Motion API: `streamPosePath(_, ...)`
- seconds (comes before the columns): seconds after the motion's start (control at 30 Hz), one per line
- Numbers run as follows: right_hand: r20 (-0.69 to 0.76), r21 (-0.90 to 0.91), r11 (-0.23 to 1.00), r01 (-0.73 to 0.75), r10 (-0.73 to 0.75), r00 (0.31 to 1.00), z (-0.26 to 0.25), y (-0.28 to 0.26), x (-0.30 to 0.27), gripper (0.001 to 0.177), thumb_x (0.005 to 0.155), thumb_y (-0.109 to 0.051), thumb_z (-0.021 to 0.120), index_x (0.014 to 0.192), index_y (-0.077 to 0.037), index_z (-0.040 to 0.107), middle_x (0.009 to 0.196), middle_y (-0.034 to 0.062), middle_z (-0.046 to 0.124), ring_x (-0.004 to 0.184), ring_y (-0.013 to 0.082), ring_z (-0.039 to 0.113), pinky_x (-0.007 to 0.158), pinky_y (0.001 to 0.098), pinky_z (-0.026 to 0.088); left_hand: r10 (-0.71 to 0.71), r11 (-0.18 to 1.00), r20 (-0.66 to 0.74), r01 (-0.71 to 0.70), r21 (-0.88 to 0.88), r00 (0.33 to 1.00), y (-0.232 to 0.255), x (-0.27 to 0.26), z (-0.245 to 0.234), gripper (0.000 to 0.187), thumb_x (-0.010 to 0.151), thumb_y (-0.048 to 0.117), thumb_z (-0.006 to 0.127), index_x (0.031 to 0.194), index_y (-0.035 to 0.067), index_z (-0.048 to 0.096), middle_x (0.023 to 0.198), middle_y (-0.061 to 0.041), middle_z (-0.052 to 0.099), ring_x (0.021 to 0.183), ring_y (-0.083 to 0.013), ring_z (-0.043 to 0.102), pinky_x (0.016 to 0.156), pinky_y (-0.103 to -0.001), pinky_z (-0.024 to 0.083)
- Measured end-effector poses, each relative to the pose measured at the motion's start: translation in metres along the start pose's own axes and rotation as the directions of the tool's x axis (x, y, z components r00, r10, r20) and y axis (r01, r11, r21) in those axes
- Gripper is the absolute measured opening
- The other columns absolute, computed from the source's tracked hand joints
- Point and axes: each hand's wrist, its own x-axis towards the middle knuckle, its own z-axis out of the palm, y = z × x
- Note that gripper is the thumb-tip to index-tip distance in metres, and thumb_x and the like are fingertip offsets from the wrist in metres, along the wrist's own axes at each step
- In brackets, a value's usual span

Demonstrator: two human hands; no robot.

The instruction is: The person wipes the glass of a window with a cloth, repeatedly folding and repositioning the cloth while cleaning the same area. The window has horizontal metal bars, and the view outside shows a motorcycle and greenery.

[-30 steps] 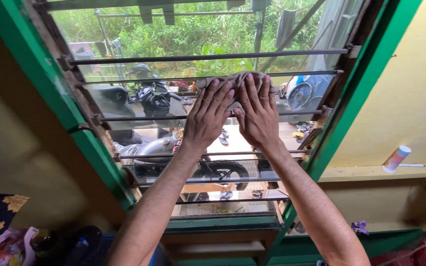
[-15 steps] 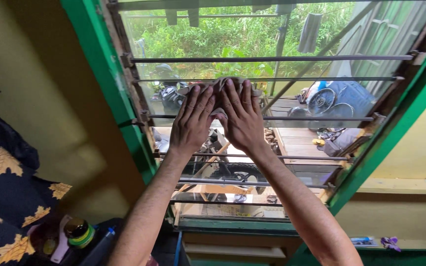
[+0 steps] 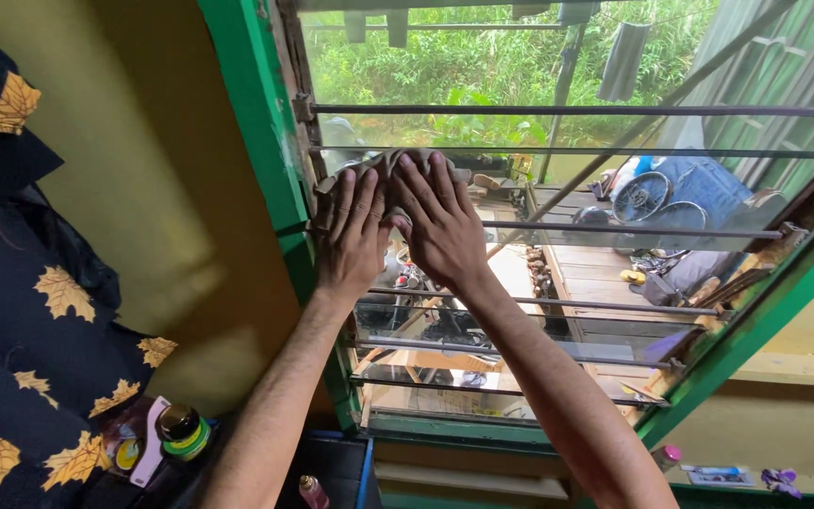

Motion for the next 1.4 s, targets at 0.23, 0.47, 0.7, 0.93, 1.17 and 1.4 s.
streamPosePath(0.23, 0.026, 0.032, 0.999, 0.021, -0.022, 0.999, -0.021, 0.029, -0.011, 0.045, 0.107, -0.039, 0.047, 0.145, -0.017, 0.058, 0.153, 0.0012, 0.053, 0.145, 0.0289, 0.044, 0.116, 0.0423, 0.038, -0.011, 0.993, 0.027, 0.014, -0.121, 1.000, 0.032, 0.012, 0.004, 0.055, 0.111, 0.039, 0.031, 0.143, 0.004, 0.058, 0.155, -0.019, 0.048, 0.146, -0.0440, 0.038, 0.119, -0.052, 0.035)
streamPosePath(0.47, 0.047, -0.023, 1.000, 0.004, -0.003, 0.999, -0.038, 0.056, -0.025, 0.047, 0.107, -0.044, 0.048, 0.146, -0.020, 0.057, 0.154, -0.0010, 0.052, 0.146, 0.0245, 0.043, 0.117, 0.0400, 0.037, 0.022, 0.994, 0.043, -0.017, -0.111, 0.999, 0.062, 0.030, 0.005, 0.052, 0.110, 0.039, 0.038, 0.143, 0.003, 0.058, 0.153, -0.021, 0.049, 0.145, -0.0467, 0.037, 0.118, -0.053, 0.037)
streamPosePath(0.7, 0.055, -0.038, 0.999, 0.031, -0.029, 0.998, -0.080, 0.107, -0.044, 0.046, 0.107, -0.042, 0.049, 0.142, -0.014, 0.060, 0.151, 0.0045, 0.055, 0.144, 0.0290, 0.045, 0.116, 0.0417, 0.039, 0.002, 0.981, -0.071, -0.015, -0.193, 0.997, 0.123, 0.057, 0.020, 0.048, 0.109, 0.039, 0.046, 0.139, 0.005, 0.061, 0.149, -0.020, 0.053, 0.140, -0.0465, 0.045, 0.114, -0.054, 0.041)
streamPosePath(0.93, 0.086, -0.086, 0.996, 0.020, -0.013, 0.996, -0.123, 0.166, -0.071, 0.048, 0.107, -0.041, 0.048, 0.144, -0.013, 0.059, 0.151, 0.0062, 0.056, 0.144, 0.0307, 0.044, 0.117, 0.0431, 0.037, 0.015, 0.975, -0.133, -0.044, -0.216, 0.991, 0.191, 0.089, 0.030, 0.048, 0.108, 0.041, 0.047, 0.139, 0.007, 0.062, 0.148, -0.017, 0.056, 0.139, -0.0445, 0.049, 0.113, -0.054, 0.043)
streamPosePath(1.17, 0.151, -0.182, 0.983, 0.003, 0.025, 0.988, -0.159, 0.229, -0.104, 0.049, 0.108, -0.041, 0.048, 0.149, -0.015, 0.055, 0.156, 0.0062, 0.051, 0.147, 0.0303, 0.040, 0.117, 0.0423, 0.033, 0.051, 0.964, -0.016, -0.053, -0.260, 0.999, 0.258, 0.113, 0.049, 0.052, 0.108, 0.038, 0.042, 0.151, 0.011, 0.050, 0.162, -0.012, 0.039, 0.150, -0.0407, 0.034, 0.120, -0.052, 0.032)
streamPosePath(1.4, 0.198, -0.288, 0.957, 0.005, 0.055, 0.979, -0.192, 0.278, -0.123, 0.053, 0.109, -0.043, 0.044, 0.155, -0.017, 0.050, 0.159, 0.0053, 0.047, 0.149, 0.0285, 0.039, 0.116, 0.0405, 0.034, 0.048, 0.958, -0.051, -0.060, -0.280, 0.998, 0.314, 0.144, 0.057, 0.051, 0.109, 0.039, 0.036, 0.151, 0.012, 0.049, 0.163, -0.010, 0.039, 0.150, -0.0382, 0.035, 0.122, -0.050, 0.031)
